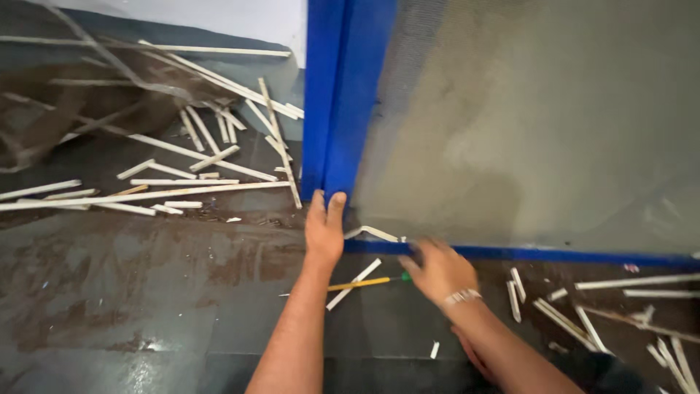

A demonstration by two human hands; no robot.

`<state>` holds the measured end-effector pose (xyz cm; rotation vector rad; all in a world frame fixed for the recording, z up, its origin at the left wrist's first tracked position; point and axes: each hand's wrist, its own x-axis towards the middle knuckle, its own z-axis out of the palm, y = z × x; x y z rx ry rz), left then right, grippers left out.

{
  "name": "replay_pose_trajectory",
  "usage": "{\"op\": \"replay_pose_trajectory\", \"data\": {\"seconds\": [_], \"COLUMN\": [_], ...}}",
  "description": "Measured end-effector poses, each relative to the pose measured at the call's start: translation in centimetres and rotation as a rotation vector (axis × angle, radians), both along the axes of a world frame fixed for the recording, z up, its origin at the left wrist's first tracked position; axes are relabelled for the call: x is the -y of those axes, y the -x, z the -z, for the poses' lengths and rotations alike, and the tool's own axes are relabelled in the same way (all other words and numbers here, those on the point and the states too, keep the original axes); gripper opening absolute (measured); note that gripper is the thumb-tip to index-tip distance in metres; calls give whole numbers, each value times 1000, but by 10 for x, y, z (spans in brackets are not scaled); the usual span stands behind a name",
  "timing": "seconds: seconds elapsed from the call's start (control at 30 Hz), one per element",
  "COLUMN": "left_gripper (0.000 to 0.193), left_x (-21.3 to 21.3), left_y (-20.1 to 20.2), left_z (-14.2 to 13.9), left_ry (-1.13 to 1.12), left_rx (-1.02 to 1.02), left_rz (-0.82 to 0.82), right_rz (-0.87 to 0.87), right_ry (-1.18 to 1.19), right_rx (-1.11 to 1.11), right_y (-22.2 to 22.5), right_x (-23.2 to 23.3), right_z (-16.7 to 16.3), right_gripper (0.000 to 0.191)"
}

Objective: The person is installing a window screen by securing a white spline into the groove of a blue window frame. They use a screwdriver to push the spline into place and pliers to trim excess material. The task involves working along the edges of the frame to ensure the screen is taut and properly secured.

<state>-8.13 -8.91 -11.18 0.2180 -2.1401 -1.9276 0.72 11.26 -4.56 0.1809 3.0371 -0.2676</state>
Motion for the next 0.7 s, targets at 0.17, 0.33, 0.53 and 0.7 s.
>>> {"op": "replay_pose_trajectory", "data": {"seconds": [0.17,0.33,0.53,0.7], "left_gripper": [75,72,73,63], "left_x": [-2,1,2,3], "left_y": [-3,-10,-10,-12], "left_z": [-12,-30,-39,-40], "left_ry": [26,-60,107,-18], "left_rx": [15,24,-113,-1], "left_rz": [-9,50,-33,51], "right_rz": [190,266,545,670], "right_ry": [-158,-108,503,742], "right_rx": [415,423,343,344], "right_y": [-102,-111,-114,-133], "right_x": [-66,-82,-66,-54], "right_z": [14,47,29,19], "right_gripper": [85,50,31,27]}}
